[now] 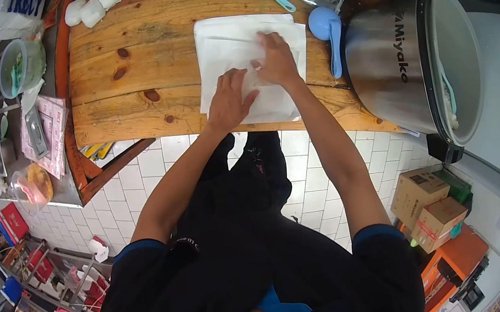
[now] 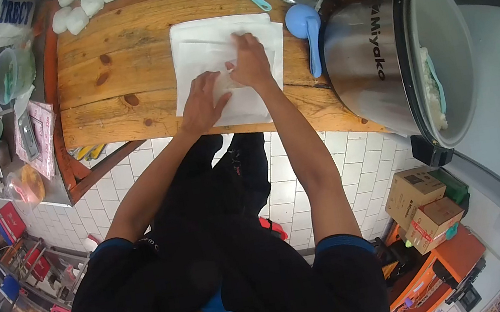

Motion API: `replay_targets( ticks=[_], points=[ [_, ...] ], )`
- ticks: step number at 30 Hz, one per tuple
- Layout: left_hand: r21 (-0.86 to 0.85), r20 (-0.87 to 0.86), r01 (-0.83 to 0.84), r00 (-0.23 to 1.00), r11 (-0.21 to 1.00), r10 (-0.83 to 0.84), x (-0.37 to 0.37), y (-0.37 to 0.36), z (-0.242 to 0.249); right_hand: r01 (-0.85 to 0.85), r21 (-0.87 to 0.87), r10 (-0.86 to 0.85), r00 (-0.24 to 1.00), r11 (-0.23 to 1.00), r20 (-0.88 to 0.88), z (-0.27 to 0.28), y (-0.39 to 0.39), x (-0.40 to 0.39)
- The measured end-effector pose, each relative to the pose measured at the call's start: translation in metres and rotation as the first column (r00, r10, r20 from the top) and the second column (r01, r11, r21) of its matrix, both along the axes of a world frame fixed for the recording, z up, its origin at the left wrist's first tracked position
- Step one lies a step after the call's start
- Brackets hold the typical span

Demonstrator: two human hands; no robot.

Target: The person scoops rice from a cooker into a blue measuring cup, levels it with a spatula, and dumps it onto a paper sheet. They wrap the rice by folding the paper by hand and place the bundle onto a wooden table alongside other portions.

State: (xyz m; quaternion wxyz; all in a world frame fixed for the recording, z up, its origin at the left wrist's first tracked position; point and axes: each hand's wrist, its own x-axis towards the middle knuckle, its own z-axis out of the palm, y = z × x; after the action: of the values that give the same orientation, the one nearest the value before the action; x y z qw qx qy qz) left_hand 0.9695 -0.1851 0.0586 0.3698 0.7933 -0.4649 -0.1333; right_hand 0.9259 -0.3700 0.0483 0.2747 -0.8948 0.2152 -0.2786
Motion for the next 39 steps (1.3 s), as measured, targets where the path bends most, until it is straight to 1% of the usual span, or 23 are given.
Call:
replay_targets(
  ticks=[2,4,6,7,9,11,13,15,17,18,20,21,23,25,27,28,29,31,32,33,34,37,39],
  points=[
    [-0.025,-0.049,0.003,0.999,1.0,-0.005,0.008,-0.002,0.0,0.028,0.358,0.168,0.847,0.933,-0.505,0.011,-0.004,0.012],
    [-0.036,-0.106,-0.001,0.994,0.999,-0.003,0.007,0.0,0.006,-0.034,0.252,0.159,0.855,0.967,-0.493,0.026,0.003,0.003],
    [-0.245,0.131,-0.219,0.958,0.944,0.256,0.004,-0.007,0.028,-0.208,0.045,0.209,0.895,0.977,-0.393,0.026,0.02,-0.021],
    [-0.249,0.131,-0.221,0.957,0.943,0.258,0.003,-0.007,0.032,-0.308,-0.055,0.277,0.91,0.95,-0.307,0.016,0.035,-0.042],
    [0.017,0.479,-0.046,0.877,0.999,0.032,0.001,-0.004,0.036,-0.19,0.141,0.232,0.884,0.971,-0.405,0.016,0.084,-0.077],
    [-0.016,0.517,0.068,0.855,0.998,-0.05,0.012,0.015,0.016,-0.184,0.018,0.178,0.915,0.983,-0.361,0.01,0.113,-0.098],
    [-0.058,0.544,-0.253,0.803,0.966,0.243,0.015,0.044,0.002,-0.162,-0.095,0.125,0.943,0.982,-0.309,-0.003,0.115,-0.105],
    [-0.121,0.474,-0.135,0.863,0.983,0.177,-0.011,0.046,-0.004,-0.166,-0.081,0.131,0.935,0.983,-0.328,-0.016,0.119,-0.114],
    [-0.03,0.277,0.077,0.959,0.997,-0.065,-0.023,0.044,-0.013,-0.119,-0.062,0.099,0.961,0.991,-0.258,-0.024,0.112,-0.121],
    [0.07,0.023,-0.119,0.993,0.99,0.117,-0.023,0.045,-0.02,-0.129,-0.074,0.105,0.958,0.989,-0.267,-0.028,0.105,-0.129],
    [0.05,0.1,0.049,0.993,0.998,-0.054,0.004,0.054,-0.045,-0.119,-0.112,0.094,0.975,0.987,-0.203,-0.023,0.093,-0.138],
    [0.046,0.174,0.203,0.963,0.978,-0.208,0.015,0.059,-0.054,-0.117,-0.105,0.093,0.972,0.987,-0.216,-0.022,0.086,-0.141],
    [0.056,0.124,0.301,0.944,0.952,-0.306,0.044,0.052,-0.055,-0.098,0.104,0.117,0.973,0.99,-0.198,-0.019,0.069,-0.129],
    [0.058,0.091,0.398,0.911,0.915,-0.402,0.064,0.034,-0.039,-0.068,0.122,0.097,0.962,0.99,-0.255,0.003,0.046,-0.1],
    [0.101,0.129,0.191,0.971,0.976,-0.203,0.065,0.008,-0.013,0.16,0.137,-0.057,0.827,0.978,-0.56,0.028,0.033,-0.075],
    [0.013,-0.033,0.04,0.999,0.999,-0.039,0.065,-0.006,-0.013,0.163,0.132,-0.062,0.827,0.978,-0.558,0.028,0.029,-0.072],
    [0.005,-0.026,0.043,0.999,0.999,-0.043,0.065,-0.014,-0.011,0.153,0.265,0.038,0.8,0.952,-0.599,0.027,0.024,-0.066],
    [0.409,0.341,0.219,0.864,0.886,-0.371,0.055,-0.012,-0.009,0.153,0.396,0.148,0.76,0.905,-0.632,0.012,0.035,-0.076],
    [0.193,0.431,0.193,0.864,0.962,-0.26,0.042,0.001,-0.028,-0.035,0.105,0.085,0.846,0.994,-0.526,-0.011,0.056,-0.096],
    [-0.035,0.495,0.168,0.859,0.985,-0.13,0.026,0.015,-0.044,-0.173,-0.222,0.075,0.917,0.959,-0.391,-0.021,0.072,-0.108],
    [-0.133,0.348,0.03,0.937,0.991,0.018,0.018,0.017,-0.037,-0.18,-0.228,0.08,0.917,0.957,-0.391,-0.016,0.08,-0.108],
    [-0.166,0.182,-0.071,0.978,0.984,0.102,0.015,0.014,-0.034,-0.014,-0.11,-0.034,0.905,0.994,-0.423,-0.001,0.1,-0.096],
    [-0.226,0.094,-0.073,0.991,0.971,0.097,0.009,0.01,-0.022,0.177,0.276,-0.148,0.981,0.945,-0.123,0.011,0.096,-0.083]
  ],
)
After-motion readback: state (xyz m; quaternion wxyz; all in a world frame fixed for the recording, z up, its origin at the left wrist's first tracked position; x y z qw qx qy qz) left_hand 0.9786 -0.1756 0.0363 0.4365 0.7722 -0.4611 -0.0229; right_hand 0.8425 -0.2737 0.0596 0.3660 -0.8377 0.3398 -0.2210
